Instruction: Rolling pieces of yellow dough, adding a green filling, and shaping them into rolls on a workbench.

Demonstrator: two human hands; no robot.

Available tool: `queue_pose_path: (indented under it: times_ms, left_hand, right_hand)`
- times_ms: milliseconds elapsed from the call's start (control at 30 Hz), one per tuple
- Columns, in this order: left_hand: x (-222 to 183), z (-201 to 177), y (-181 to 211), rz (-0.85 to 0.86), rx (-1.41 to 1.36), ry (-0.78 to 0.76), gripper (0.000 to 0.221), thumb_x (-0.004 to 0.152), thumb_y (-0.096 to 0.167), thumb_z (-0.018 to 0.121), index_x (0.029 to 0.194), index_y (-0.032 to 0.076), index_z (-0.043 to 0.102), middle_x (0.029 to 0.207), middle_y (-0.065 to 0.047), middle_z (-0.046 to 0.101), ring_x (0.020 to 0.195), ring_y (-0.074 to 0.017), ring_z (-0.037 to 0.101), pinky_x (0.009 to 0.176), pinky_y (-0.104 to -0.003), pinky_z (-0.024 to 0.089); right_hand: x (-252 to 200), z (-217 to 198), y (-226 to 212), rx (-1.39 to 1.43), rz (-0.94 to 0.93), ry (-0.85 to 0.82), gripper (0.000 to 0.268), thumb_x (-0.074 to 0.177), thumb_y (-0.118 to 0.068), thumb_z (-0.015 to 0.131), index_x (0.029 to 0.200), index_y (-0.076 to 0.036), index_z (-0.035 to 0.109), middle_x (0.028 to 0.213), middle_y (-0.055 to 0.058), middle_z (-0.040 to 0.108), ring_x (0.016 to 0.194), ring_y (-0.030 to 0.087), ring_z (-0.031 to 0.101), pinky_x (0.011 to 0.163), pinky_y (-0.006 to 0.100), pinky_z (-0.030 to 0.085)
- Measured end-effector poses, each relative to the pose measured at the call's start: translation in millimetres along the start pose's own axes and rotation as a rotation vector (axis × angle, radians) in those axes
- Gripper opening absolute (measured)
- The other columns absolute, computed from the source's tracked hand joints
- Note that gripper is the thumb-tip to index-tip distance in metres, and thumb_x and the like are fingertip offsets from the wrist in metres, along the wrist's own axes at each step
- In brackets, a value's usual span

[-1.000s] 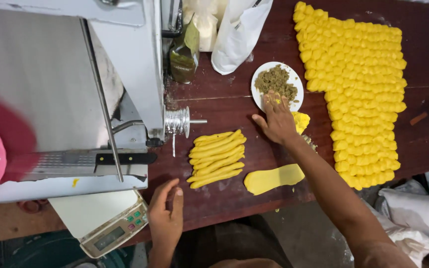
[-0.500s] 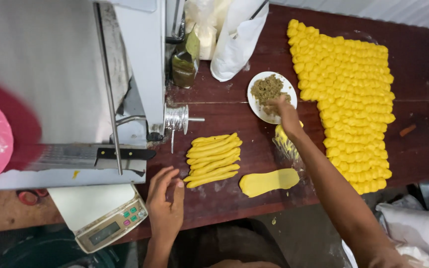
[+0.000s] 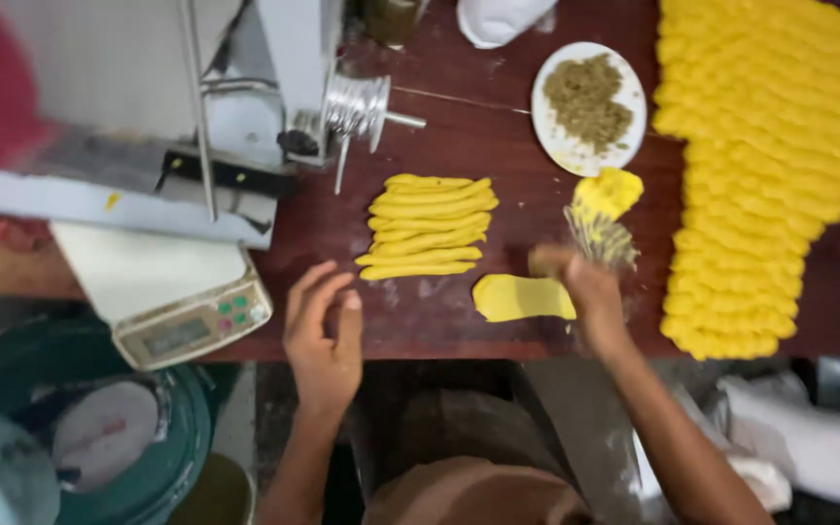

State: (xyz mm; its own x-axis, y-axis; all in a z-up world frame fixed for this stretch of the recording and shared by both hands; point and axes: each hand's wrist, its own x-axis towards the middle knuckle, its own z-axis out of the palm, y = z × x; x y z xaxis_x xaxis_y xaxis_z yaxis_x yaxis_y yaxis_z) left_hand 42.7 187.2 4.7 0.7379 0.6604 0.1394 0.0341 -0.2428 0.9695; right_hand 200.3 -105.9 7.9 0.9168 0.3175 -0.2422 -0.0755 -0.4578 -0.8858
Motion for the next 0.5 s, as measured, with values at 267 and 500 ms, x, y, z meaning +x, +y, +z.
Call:
queue_pose_path:
  times_ms: [267,500]
  left_hand:
    - [-93,55,37,-0.013,0.059,0.154,0.021,0.097,0.008,0.065,0.116,0.003,0.073,0.128,-0.021,0.063,0.089,-0.0339,0.075,0.077,-0.043,0.064]
    - [-192,128,79,0.027,0.136,0.227,0.023,0.097,0.006,0.063,0.118,0.001,0.072,0.132,-0.020,0.061,0.090,-0.0300,0.075,0.077,-0.037,0.064]
  right_hand:
    - [-21,4,56,-0.215,-0.636,-0.358,0.040,0.101,-0.026,0.060,0.132,-0.003,0.069,0.132,0.018,0.069,0.126,0.038,0.062,0.116,0.052,0.039]
    - [-4,-34,93,-0.660,-1.359,-0.177,0.057,0.097,-0.046,0.066,0.127,0.002,0.067,0.128,0.020,0.068,0.105,0.038,0.069,0.120,0.059,0.038]
